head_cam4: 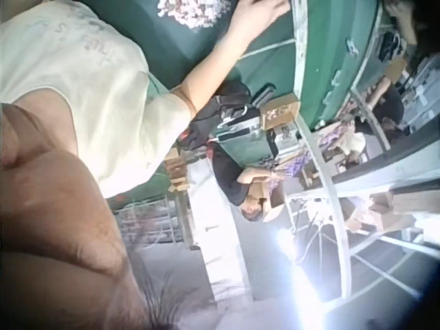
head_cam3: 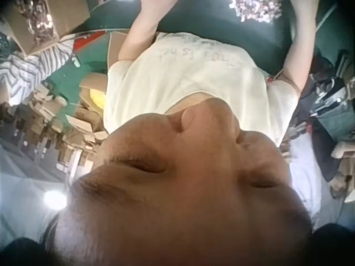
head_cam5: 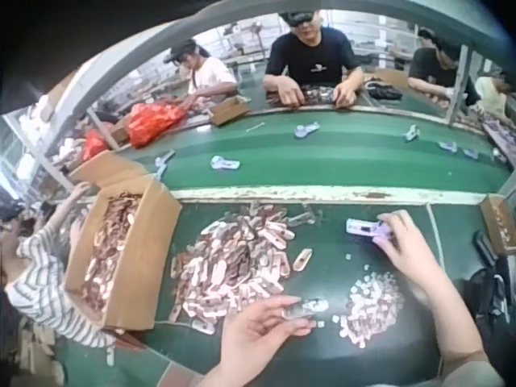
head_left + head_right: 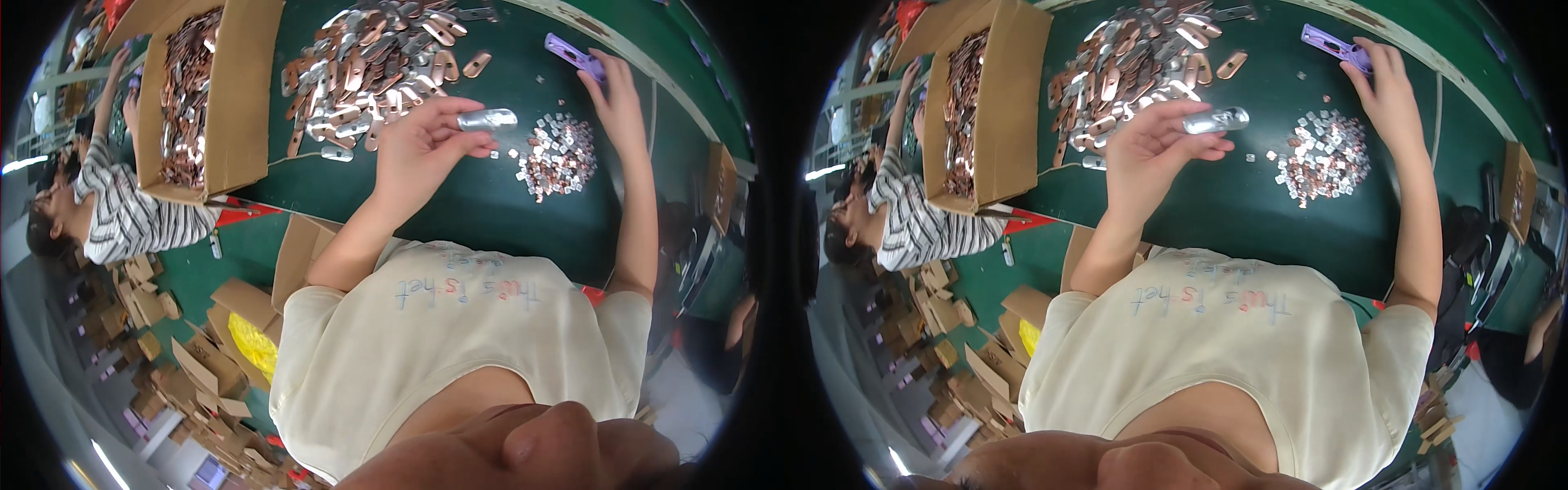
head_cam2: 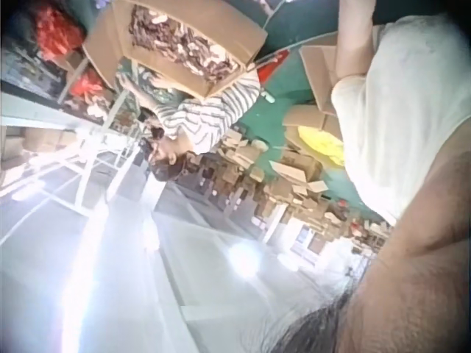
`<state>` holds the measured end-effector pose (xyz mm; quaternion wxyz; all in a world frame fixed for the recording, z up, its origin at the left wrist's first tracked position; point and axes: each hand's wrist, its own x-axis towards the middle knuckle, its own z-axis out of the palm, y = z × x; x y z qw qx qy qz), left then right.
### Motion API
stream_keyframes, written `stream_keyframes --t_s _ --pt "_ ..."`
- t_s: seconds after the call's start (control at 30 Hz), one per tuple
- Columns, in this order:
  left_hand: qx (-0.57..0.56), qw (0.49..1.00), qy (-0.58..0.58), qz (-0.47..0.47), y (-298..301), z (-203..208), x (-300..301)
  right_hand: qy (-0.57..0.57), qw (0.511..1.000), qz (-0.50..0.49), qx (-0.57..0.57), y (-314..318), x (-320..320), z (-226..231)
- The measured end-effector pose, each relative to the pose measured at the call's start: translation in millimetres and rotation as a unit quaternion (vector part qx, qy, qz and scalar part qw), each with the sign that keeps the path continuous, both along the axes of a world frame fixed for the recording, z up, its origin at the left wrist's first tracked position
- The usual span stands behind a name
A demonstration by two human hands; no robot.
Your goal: The person assembles handheld devices by attaching small components to metal plates and fitting the plates into plastic casings by hand.
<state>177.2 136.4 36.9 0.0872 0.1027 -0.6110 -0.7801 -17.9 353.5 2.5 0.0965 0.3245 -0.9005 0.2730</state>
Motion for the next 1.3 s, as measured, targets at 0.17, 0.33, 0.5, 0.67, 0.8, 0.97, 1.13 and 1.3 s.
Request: stream_keyframes --t_s 0.17,0.33,0.5,0.67,0.8,0.97,1.13,1.3 --pt "0.021 0.999 0.019 -0.015 2 13 2 -0.236 0.901 0.217 -0.292 -26 68 60" --pt "-0.004 1.0 -0.002 -0.024 5 18 5 -0.036 0.943 0.288 -0.165 -34 89 74" --pt "0.019 0.997 0.019 -0.076 5 15 5 -0.042 0.941 0.306 -0.142 -34 96 73" --pt "0.0 0.996 0.02 -0.086 6 15 8 -0.069 0.942 0.306 -0.122 -33 98 74" --pt "0.0 0.995 0.006 -0.096 7 15 8 -0.074 0.943 0.297 -0.13 -32 97 75" --pt "0.006 0.993 0.0 -0.117 5 26 5 -0.098 0.94 0.311 -0.097 -28 93 78" --pt "0.014 0.998 -0.02 -0.059 10 16 5 -0.081 0.94 0.318 -0.099 -34 96 67" --pt "-0.042 0.999 0.015 -0.007 19 1 2 -0.31 0.908 0.193 -0.206 -37 105 51"
